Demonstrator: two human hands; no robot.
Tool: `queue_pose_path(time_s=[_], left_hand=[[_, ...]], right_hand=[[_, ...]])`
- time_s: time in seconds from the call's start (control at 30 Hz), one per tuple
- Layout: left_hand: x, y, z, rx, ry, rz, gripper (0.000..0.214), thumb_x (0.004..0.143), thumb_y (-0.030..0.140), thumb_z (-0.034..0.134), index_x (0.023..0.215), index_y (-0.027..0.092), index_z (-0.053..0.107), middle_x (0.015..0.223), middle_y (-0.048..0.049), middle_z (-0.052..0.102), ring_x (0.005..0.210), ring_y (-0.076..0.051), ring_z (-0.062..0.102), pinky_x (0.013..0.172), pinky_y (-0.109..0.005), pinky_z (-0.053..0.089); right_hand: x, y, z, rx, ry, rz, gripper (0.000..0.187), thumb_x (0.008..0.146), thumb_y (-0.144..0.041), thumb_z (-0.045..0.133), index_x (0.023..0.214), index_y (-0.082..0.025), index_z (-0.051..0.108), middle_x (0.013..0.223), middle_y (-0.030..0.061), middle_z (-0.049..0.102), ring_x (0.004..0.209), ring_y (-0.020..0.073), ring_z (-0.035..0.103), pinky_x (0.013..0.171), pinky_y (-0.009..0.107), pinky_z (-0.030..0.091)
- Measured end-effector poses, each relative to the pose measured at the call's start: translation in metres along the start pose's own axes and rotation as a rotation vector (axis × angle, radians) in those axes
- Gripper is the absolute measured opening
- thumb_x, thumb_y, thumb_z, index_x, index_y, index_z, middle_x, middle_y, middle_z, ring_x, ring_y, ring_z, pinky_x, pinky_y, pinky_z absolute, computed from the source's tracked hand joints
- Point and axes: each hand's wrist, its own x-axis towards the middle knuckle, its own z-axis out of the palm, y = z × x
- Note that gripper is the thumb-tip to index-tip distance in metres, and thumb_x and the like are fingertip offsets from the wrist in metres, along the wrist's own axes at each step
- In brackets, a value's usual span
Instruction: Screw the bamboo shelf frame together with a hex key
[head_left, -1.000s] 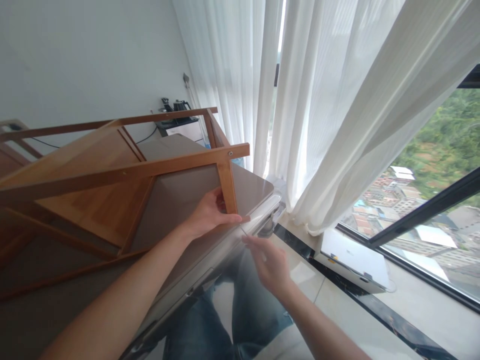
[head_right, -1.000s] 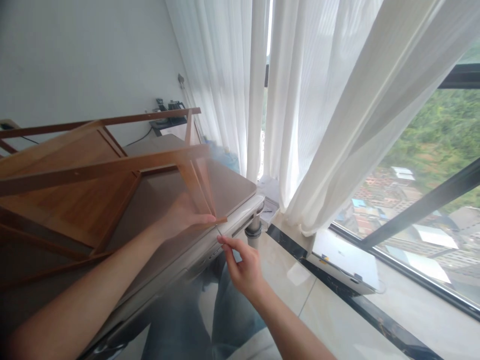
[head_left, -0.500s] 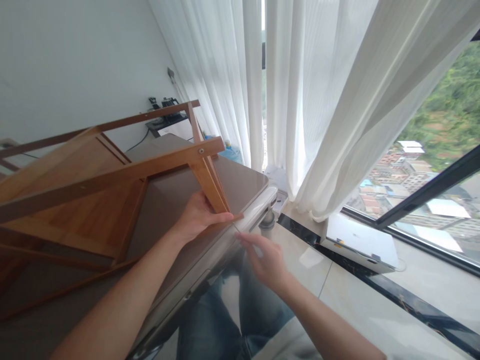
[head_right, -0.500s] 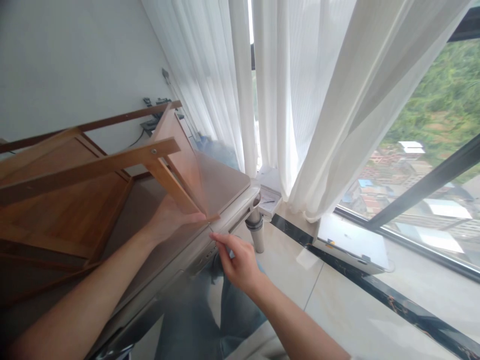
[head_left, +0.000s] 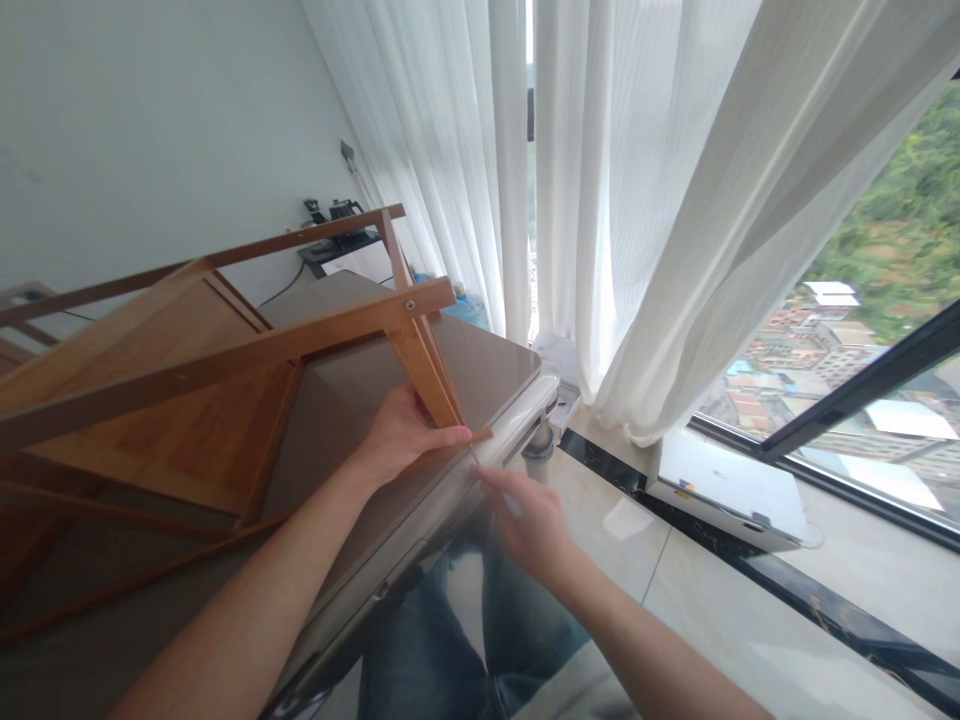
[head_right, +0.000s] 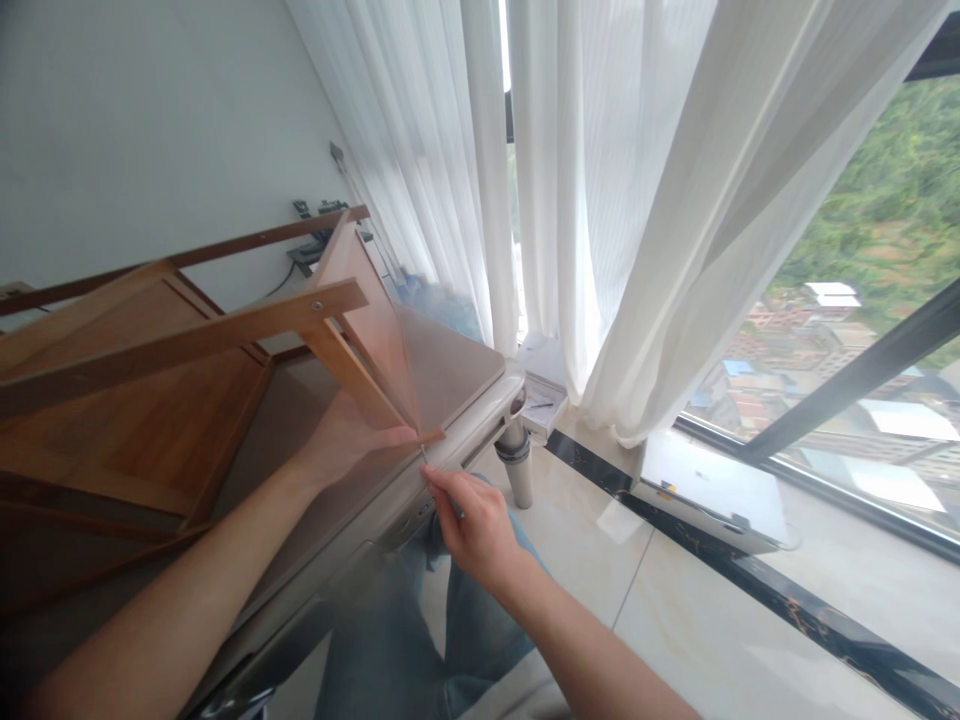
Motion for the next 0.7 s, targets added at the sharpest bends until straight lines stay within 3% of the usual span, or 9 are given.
queue_pose_path(time_s=[0.37, 0.53, 0.63, 0.7], left_hand=[[0.0, -0.004, -0.001, -0.016, -0.022, 0.007, 0.054, 0.058, 0.035, 0.096, 0.1, 0.015, 0.068, 0.1, -0.0084, 0.079, 0.096, -0.029, 0.075, 0.088, -0.039, 0.062], [0.0, -0.003, 0.0, -0.018, -0.014, -0.003, 0.053, 0.057, 0.031, 0.096, 0.099, 0.015, 0.067, 0.099, -0.0077, 0.079, 0.095, -0.028, 0.075, 0.088, -0.039, 0.062], [0.0, -0.002, 0.0, -0.026, -0.013, 0.001, 0.052, 0.058, 0.031, 0.095, 0.099, 0.016, 0.066, 0.099, -0.0072, 0.079, 0.096, -0.028, 0.075, 0.089, -0.039, 0.062], [0.0, -0.002, 0.0, -0.031, -0.012, -0.009, 0.053, 0.058, 0.03, 0.095, 0.099, 0.016, 0.066, 0.099, -0.007, 0.079, 0.096, -0.028, 0.075, 0.089, -0.04, 0.062]], right_hand=[[0.004, -0.011, -0.007, 0.015, 0.004, 0.126, 0.023, 0.101, -0.021, 0.059, 0.116, -0.028, 0.074, 0.106, 0.0019, 0.082, 0.089, 0.0201, 0.08, 0.081, 0.03, 0.066], [0.005, -0.018, 0.004, 0.395, 0.012, 0.421, 0.022, 0.1, -0.037, 0.062, 0.118, -0.023, 0.063, 0.102, 0.007, 0.082, 0.085, 0.0224, 0.081, 0.078, 0.035, 0.069], [0.007, -0.024, 0.01, 0.588, 0.069, 0.566, 0.03, 0.095, -0.049, 0.069, 0.107, -0.023, 0.058, 0.093, 0.0078, 0.082, 0.087, 0.0252, 0.081, 0.076, 0.039, 0.069], [0.008, -0.027, 0.01, 0.582, 0.087, 0.589, 0.032, 0.092, -0.053, 0.07, 0.096, -0.023, 0.06, 0.086, 0.0066, 0.081, 0.082, 0.0247, 0.08, 0.072, 0.037, 0.068]])
